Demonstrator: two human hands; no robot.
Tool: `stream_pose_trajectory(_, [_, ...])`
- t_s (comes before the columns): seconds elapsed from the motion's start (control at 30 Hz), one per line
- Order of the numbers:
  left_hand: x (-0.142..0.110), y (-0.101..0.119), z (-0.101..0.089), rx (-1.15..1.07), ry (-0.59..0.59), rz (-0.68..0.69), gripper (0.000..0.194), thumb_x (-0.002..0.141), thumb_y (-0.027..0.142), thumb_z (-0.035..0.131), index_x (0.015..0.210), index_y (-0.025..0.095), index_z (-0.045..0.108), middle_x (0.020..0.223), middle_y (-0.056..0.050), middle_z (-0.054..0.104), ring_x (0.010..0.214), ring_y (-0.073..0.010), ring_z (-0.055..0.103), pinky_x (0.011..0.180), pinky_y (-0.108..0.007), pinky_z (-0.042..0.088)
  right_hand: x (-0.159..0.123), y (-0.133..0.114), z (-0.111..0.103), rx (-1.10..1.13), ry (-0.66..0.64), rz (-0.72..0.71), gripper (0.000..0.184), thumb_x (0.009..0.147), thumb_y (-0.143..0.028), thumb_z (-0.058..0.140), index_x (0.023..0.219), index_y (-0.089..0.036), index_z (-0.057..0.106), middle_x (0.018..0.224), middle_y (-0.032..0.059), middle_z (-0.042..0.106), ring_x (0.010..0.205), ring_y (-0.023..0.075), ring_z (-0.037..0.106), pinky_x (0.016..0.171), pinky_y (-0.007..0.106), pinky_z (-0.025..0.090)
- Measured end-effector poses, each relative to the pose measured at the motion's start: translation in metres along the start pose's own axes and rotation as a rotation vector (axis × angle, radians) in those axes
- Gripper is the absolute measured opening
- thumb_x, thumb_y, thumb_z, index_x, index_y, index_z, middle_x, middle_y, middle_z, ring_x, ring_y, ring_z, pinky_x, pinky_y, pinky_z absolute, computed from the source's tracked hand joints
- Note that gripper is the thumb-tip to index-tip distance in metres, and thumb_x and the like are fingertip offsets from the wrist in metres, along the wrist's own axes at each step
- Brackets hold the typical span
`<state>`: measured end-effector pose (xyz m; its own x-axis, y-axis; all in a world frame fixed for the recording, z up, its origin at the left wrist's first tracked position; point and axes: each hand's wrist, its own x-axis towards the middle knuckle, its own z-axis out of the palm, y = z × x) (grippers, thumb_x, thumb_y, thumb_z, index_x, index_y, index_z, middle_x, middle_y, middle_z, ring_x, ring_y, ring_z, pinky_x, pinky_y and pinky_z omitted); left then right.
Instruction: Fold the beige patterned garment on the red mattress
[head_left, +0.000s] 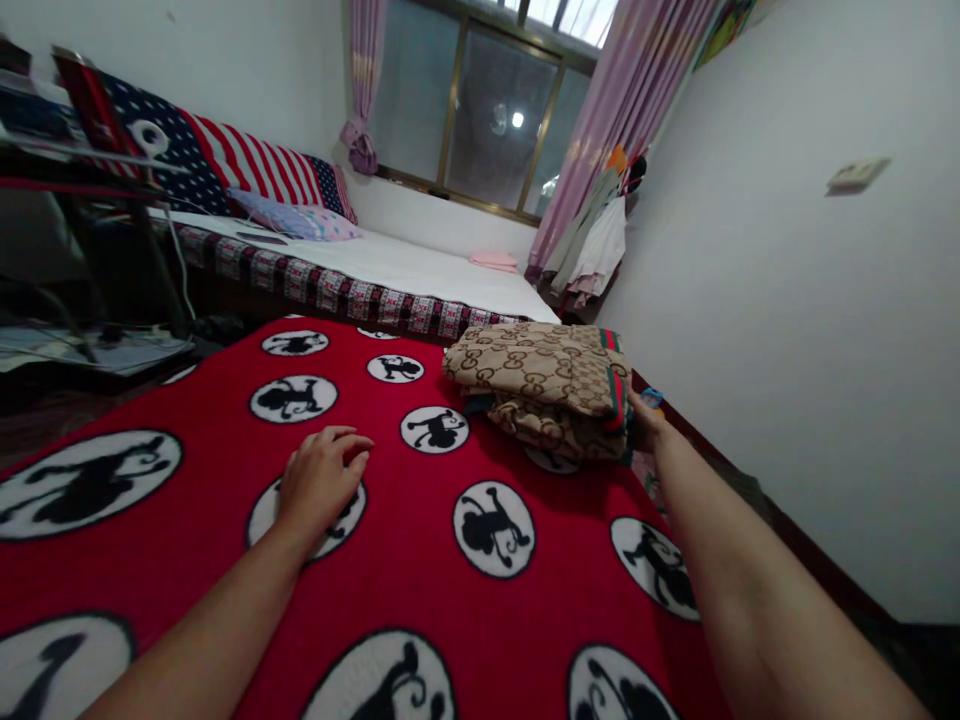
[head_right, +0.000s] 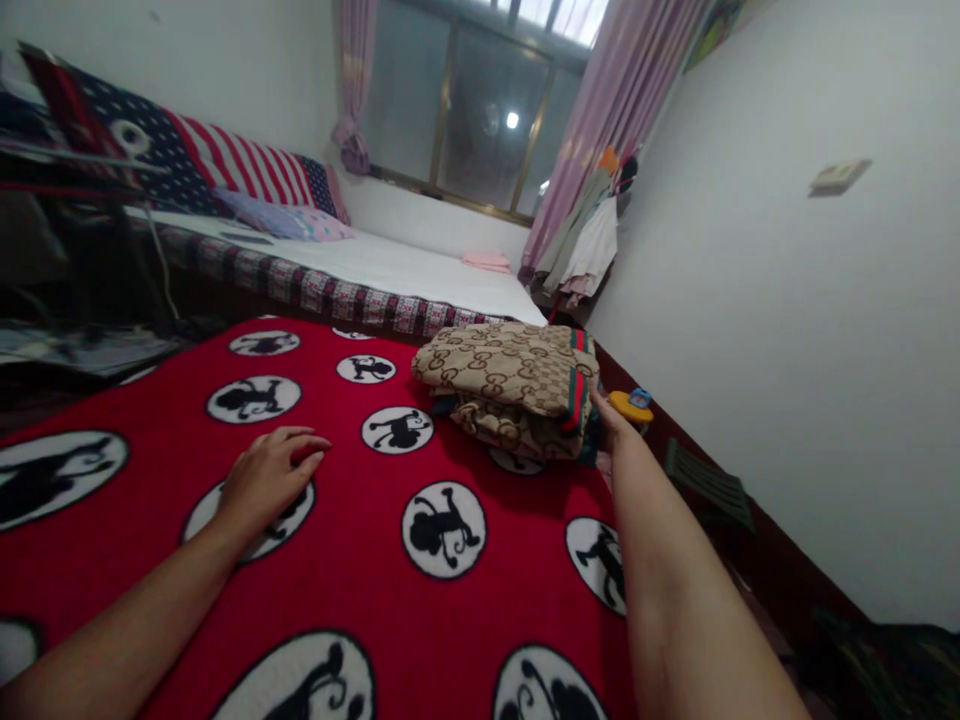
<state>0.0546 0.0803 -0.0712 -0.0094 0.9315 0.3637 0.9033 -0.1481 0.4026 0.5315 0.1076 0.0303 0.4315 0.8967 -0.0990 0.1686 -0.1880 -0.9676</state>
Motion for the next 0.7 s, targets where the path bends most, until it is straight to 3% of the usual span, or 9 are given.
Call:
stream_pose_trajectory(0.07, [0.0,0.001,0.0,-0.003,0.005,0.003,0.029,0.086,0.032,0.048,0.1,0.027,0.073,0.119,-0.003,0.063,0.107,-0.0269,0.057,0.088,-0.04,0.047,0.006,0.011,0.002,0.137,-0.115,0.122,0.066,0.089,-0.068,0.032,0.088,-0.016,0.072,0.085,0.02,0.072,0.078,0.0268,0.069,0.071,0.043,0.051])
stream_pose_trajectory(0.2, [-0.001,0.005,-0.003,-0.016,0.0,-0.014,0.027,0.086,0.03,0.049,0.1,0.027,0.072,0.118,-0.003,0.063,0.108,-0.0262,0.056,0.092,-0.04,0.045,0.023,0.025,0.005,0.186,-0.123,0.086,0.056,0.082,-0.069,0.043,0.095,-0.022,0.071,0.091,0.0158,0.074,0.089,0.0296,0.068,0.077,0.045,0.052])
stream_pose_trajectory(0.33, [0.001,0.01,-0.004,-0.081,0.0,-0.097,0.03,0.087,0.036,0.051,0.108,0.025,0.068,0.118,-0.005,0.065,0.11,-0.0295,0.057,0.094,-0.044,0.045,0.028,0.032,0.01,0.153,-0.071,0.038,0.045,0.078,-0.059,0.053,0.088,-0.02,0.072,0.084,0.0179,0.074,0.093,0.0333,0.068,0.08,0.048,0.052])
stream_pose_trajectory(0.47, [0.009,0.006,0.006,-0.433,0.154,-0.229,0.048,0.087,0.045,0.052,0.128,0.019,0.053,0.122,-0.011,0.064,0.114,-0.027,0.058,0.099,-0.042,0.045,0.022,0.036,0.019,0.146,-0.02,-0.021,0.03,0.072,-0.048,0.059,0.085,-0.022,0.068,0.077,0.0131,0.073,0.088,0.0313,0.07,0.077,0.046,0.055])
stream_pose_trajectory(0.57, [0.026,0.003,0.018,-0.753,0.318,-0.259,0.055,0.085,0.042,0.056,0.134,0.019,0.046,0.135,-0.014,0.054,0.122,-0.0264,0.055,0.103,-0.041,0.043,0.02,0.033,0.026,0.186,0.093,-0.18,0.039,0.059,-0.043,0.071,0.092,-0.024,0.066,0.08,0.0083,0.074,0.083,0.029,0.07,0.073,0.043,0.056])
stream_pose_trajectory(0.63, [0.044,0.006,0.019,-0.898,0.326,-0.23,0.061,0.083,0.041,0.058,0.139,0.02,0.042,0.146,-0.015,0.044,0.131,-0.0288,0.047,0.108,-0.044,0.039,0.017,0.025,0.031,0.221,0.152,-0.269,0.05,0.05,-0.038,0.078,0.096,-0.024,0.065,0.085,0.0061,0.074,0.081,0.027,0.07,0.073,0.04,0.057])
stream_pose_trajectory(0.7, [0.063,0.016,0.012,-1.015,0.242,-0.174,0.068,0.085,0.044,0.057,0.145,0.021,0.035,0.154,-0.014,0.033,0.138,-0.0298,0.037,0.113,-0.046,0.032,0.01,0.01,0.037,0.225,0.157,-0.371,0.057,0.048,-0.035,0.081,0.101,-0.023,0.065,0.091,0.0055,0.073,0.082,0.0249,0.069,0.074,0.037,0.057])
